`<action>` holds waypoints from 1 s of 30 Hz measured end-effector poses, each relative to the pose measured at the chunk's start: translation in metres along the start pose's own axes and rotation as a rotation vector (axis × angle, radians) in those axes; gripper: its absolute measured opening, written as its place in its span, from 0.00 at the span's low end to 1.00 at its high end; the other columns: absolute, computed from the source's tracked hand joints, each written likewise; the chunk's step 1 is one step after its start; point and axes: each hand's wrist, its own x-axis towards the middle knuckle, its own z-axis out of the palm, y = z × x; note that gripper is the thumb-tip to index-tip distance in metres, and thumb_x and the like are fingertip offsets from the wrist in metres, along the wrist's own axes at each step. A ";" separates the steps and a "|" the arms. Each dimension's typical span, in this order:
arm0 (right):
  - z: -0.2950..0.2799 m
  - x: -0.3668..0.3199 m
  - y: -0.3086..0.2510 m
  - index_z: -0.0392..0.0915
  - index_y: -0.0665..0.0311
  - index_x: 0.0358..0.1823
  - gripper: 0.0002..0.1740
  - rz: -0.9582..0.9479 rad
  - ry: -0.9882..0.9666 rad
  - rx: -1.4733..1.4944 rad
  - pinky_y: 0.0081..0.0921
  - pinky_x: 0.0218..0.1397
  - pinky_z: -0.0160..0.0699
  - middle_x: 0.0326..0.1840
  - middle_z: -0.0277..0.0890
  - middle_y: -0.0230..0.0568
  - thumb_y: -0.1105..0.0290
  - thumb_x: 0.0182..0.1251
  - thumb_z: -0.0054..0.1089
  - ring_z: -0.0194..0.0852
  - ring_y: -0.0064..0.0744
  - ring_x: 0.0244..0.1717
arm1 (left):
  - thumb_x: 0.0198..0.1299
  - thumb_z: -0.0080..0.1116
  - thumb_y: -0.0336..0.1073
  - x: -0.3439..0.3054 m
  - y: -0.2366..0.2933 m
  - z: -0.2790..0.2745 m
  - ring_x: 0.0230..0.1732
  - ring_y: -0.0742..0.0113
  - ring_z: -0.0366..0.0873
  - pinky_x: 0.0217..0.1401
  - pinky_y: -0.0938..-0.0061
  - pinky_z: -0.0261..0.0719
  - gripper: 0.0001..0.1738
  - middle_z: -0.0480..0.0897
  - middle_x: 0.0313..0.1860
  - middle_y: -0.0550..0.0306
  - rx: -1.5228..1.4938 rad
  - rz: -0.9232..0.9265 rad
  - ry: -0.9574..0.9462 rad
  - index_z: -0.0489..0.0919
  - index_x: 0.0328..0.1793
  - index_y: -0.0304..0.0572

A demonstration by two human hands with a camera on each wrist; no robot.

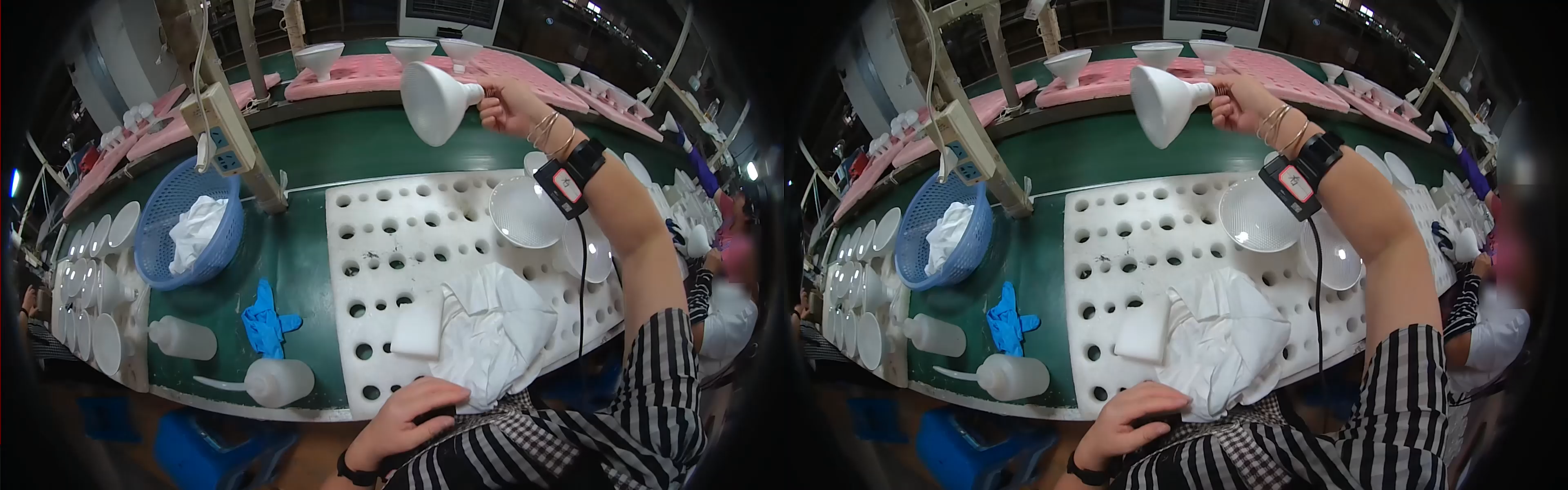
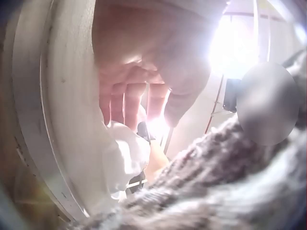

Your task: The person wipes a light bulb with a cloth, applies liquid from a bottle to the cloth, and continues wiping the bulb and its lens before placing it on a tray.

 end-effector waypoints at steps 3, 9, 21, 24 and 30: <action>0.005 0.005 0.004 0.73 0.56 0.31 0.15 0.065 -0.023 0.114 0.11 0.17 0.49 0.17 0.49 0.16 0.62 0.79 0.46 0.42 0.09 0.14 | 0.61 0.62 0.28 -0.002 -0.007 -0.003 0.55 0.52 0.80 0.60 0.65 0.75 0.20 0.83 0.55 0.47 -0.069 0.046 -0.018 0.80 0.60 0.34; 0.008 0.017 0.031 0.73 0.58 0.27 0.20 0.008 0.068 0.264 0.09 0.12 0.47 0.17 0.59 0.18 0.62 0.80 0.42 0.47 0.09 0.11 | 0.61 0.62 0.26 -0.002 -0.010 -0.002 0.51 0.51 0.81 0.55 0.64 0.77 0.18 0.84 0.52 0.48 -0.041 0.104 -0.033 0.81 0.58 0.34; 0.013 0.038 0.034 0.72 0.59 0.30 0.17 0.138 -0.109 0.126 0.16 0.20 0.57 0.20 0.58 0.20 0.59 0.79 0.46 0.48 0.13 0.15 | 0.57 0.62 0.23 0.000 -0.002 -0.004 0.44 0.49 0.81 0.48 0.62 0.79 0.15 0.84 0.42 0.48 0.016 0.201 0.017 0.83 0.52 0.35; 0.011 0.053 0.044 0.74 0.60 0.32 0.16 0.000 0.160 -0.056 0.20 0.22 0.67 0.20 0.64 0.23 0.57 0.77 0.52 0.56 0.16 0.16 | 0.58 0.62 0.23 -0.002 -0.003 -0.004 0.45 0.49 0.81 0.49 0.62 0.78 0.16 0.84 0.43 0.48 0.009 0.182 0.006 0.83 0.53 0.37; 0.007 0.075 0.053 0.78 0.66 0.37 0.19 -0.014 0.275 -0.520 0.22 0.26 0.80 0.22 0.76 0.29 0.56 0.77 0.52 0.73 0.18 0.19 | 0.59 0.61 0.24 -0.002 -0.001 -0.006 0.47 0.50 0.80 0.51 0.63 0.78 0.16 0.83 0.45 0.48 0.031 0.129 -0.027 0.84 0.54 0.41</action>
